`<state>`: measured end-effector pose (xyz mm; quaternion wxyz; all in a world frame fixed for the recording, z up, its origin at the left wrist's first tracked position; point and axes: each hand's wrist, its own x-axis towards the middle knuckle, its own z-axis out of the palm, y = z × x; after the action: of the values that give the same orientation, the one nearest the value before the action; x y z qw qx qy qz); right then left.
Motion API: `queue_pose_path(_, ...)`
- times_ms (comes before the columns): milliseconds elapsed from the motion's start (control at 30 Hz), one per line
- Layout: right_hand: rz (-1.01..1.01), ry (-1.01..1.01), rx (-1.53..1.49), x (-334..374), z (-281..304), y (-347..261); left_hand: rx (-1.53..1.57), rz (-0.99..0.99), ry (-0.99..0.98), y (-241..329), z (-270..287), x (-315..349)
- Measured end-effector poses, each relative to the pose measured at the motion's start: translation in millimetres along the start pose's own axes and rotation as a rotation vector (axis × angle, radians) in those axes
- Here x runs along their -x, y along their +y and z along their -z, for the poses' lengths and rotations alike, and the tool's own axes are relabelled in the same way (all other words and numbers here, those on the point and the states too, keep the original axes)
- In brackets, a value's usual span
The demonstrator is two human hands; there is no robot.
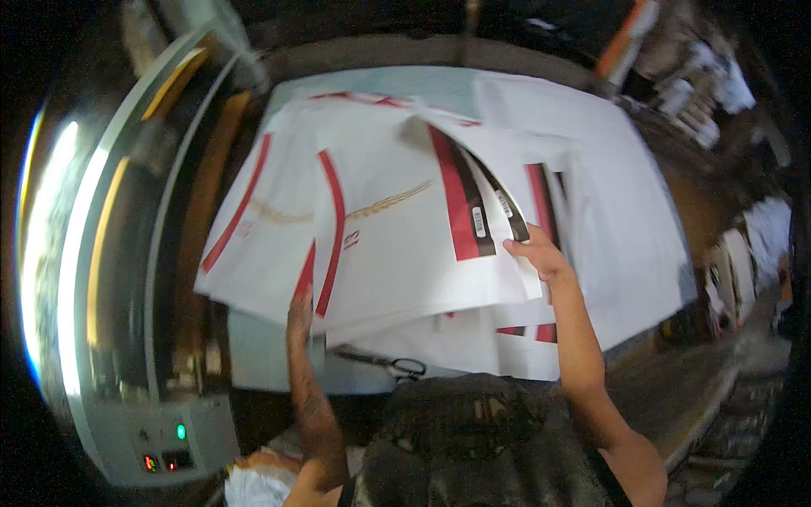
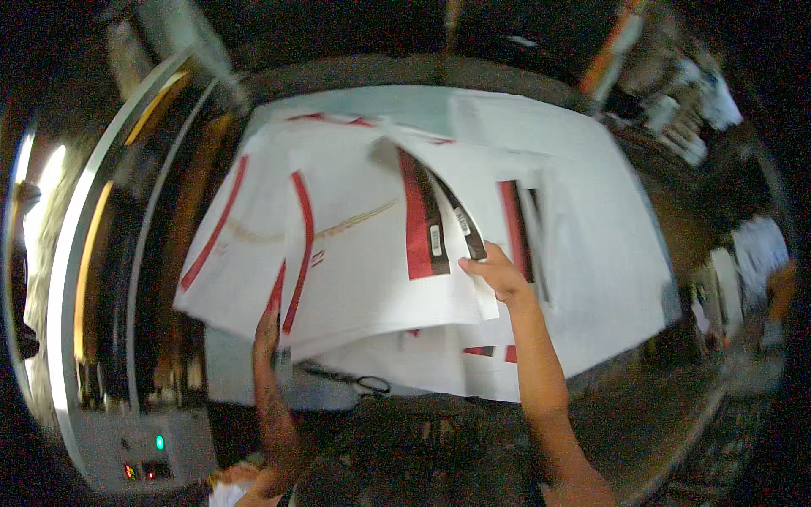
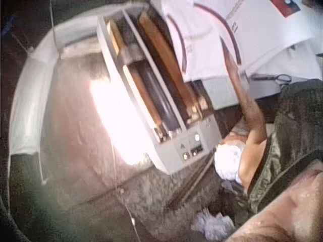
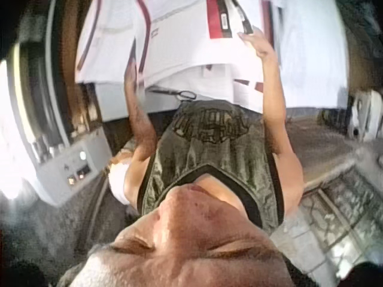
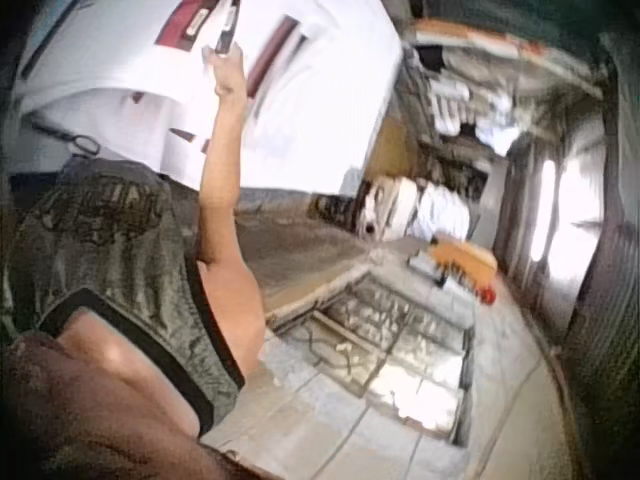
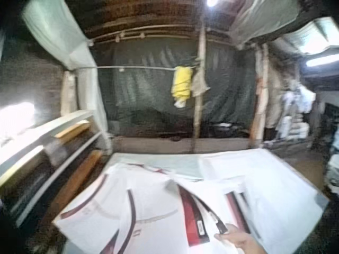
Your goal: The person uses scissors to cut a stack of large white paper sheets with red and gold printed designs. They repeatedly cut along the printed lines, separate the cut pieces, and reposition the remaining stack to continue cutting.
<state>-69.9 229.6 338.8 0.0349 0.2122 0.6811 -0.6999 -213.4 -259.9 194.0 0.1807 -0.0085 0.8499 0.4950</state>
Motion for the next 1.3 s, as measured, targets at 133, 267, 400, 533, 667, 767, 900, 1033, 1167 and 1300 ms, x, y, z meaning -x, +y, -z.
queue_pose_path(133,0.026,0.174,0.010,56,81,33,0.731,0.378,-0.503,19,-63,10)
queue_pose_path(267,-0.123,0.306,0.291,95,164,92,0.835,0.224,-0.597,32,-172,22)
queue_pose_path(400,-0.301,0.546,0.539,105,227,147,0.393,-0.171,-0.369,49,-249,21)
queue_pose_path(533,-0.147,0.776,0.697,95,259,194,0.113,-0.300,-0.143,76,-290,31)
queue_pose_path(667,-0.046,0.617,0.744,86,279,211,0.131,-0.230,-0.087,95,-309,43)
queue_pose_path(767,-0.059,0.559,0.634,81,284,206,-0.049,-0.138,-0.027,95,-320,45)
queue_pose_path(900,0.070,0.594,0.874,73,274,192,-0.077,-0.178,0.008,79,-327,46)
queue_pose_path(1033,0.127,0.727,0.700,67,257,189,0.037,-0.290,0.134,75,-325,36)
queue_pose_path(1167,0.143,0.726,0.728,64,251,193,-0.264,-0.281,0.187,75,-316,28)
queue_pose_path(1300,0.208,0.694,0.723,59,252,205,-0.622,-0.242,0.135,75,-324,24)
